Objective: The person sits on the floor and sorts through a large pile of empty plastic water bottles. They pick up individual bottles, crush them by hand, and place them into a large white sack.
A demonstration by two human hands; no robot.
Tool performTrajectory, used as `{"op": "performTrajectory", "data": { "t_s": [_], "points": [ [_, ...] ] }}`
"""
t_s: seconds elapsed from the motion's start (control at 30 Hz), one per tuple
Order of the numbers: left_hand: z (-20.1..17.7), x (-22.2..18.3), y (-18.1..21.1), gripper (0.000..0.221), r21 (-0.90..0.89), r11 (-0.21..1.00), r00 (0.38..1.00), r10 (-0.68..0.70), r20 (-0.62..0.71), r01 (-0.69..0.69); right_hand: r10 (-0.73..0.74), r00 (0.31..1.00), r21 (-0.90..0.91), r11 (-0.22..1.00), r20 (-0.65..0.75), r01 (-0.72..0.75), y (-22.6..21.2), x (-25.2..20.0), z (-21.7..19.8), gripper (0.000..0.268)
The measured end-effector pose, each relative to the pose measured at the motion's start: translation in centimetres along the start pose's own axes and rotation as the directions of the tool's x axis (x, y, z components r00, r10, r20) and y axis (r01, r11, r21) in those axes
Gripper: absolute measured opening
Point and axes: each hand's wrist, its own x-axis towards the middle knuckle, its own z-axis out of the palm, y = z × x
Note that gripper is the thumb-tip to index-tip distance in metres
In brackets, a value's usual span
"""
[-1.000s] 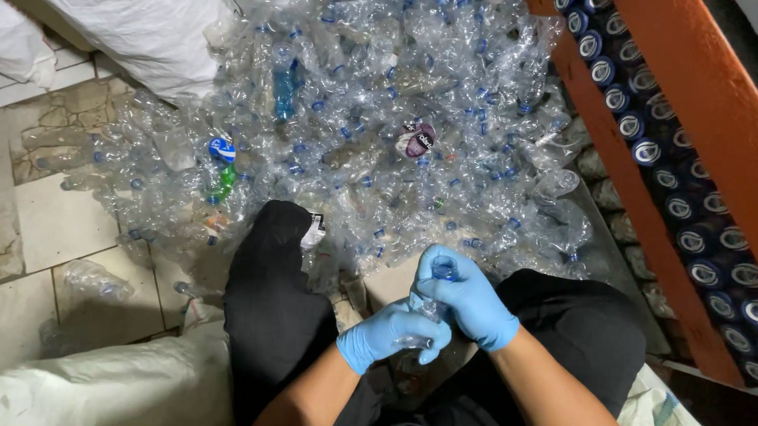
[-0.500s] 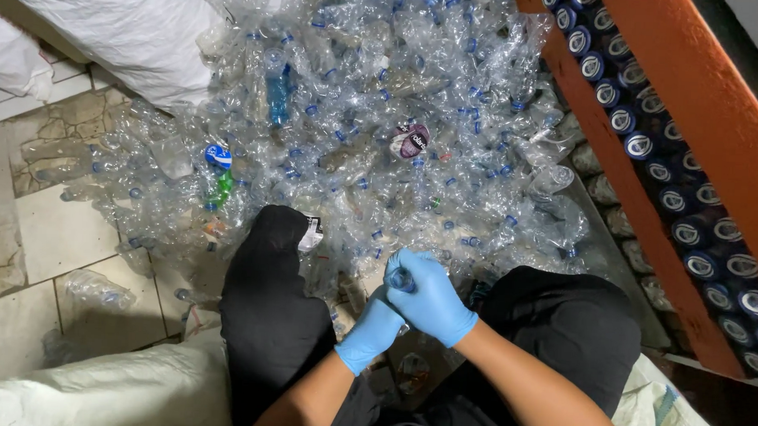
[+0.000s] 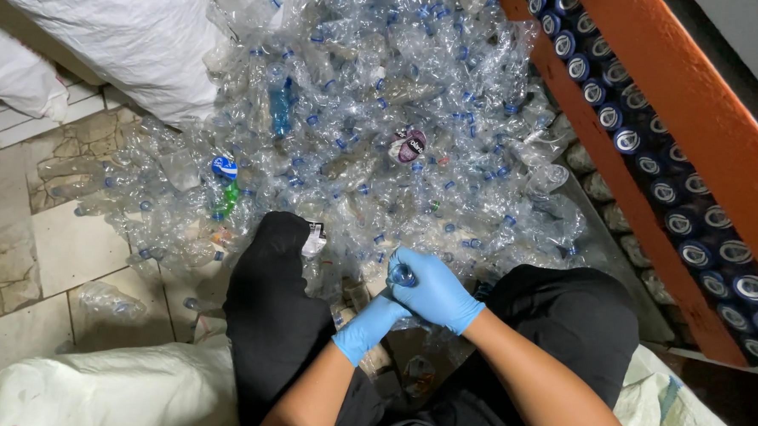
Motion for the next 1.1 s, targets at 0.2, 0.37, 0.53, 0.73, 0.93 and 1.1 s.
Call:
{"op": "performTrajectory", "data": {
  "t_s": [0.2,0.37,0.53,0.73,0.93,1.1],
  "points": [
    [0.3,0.9,-3.2,0.051,-0.003,1.0,1.0,0.02,0.009,-0.02,0.024,1.0,-0.039,0.999,-0.01,-0.024,1.4,0.5,0.5,0.017],
    [-0.2,1.2,-5.7,0.06,-0.011,1.0,1.0,0.03,0.01,-0.029,-0.016,0.999,-0.084,0.996,-0.038,0.013,1.9,0.8,1.6,0.02],
    [-1.8,0.5,-8.1,0.07,-0.017,0.999,0.999,0.042,0.008,-0.041,0.05,0.997,0.195,0.979,0.055,-0.06,-0.4,0.8,-0.3,0.022],
    [1.2,-1.8,9.1,0.014,-0.055,0.995,0.862,-0.039,0.505,0.078,-0.603,0.718,0.928,0.331,0.349,-0.173,-0.4,-0.5,-2.7,0.044],
    [-0.8,-2.2,4.6,0.024,-0.3,0.836,0.54,0.005,0.842,0.46,-0.598,0.641,0.875,0.367,0.482,-0.316,0.8,-0.6,-1.7,0.092],
    [-1.0,-1.6,1.9,0.018,-0.458,0.801,0.592,0.166,0.789,0.386,-0.617,0.697,0.889,0.453,0.366,-0.065,-2.5,-0.1,-2.8,0.053]
  ]
}}
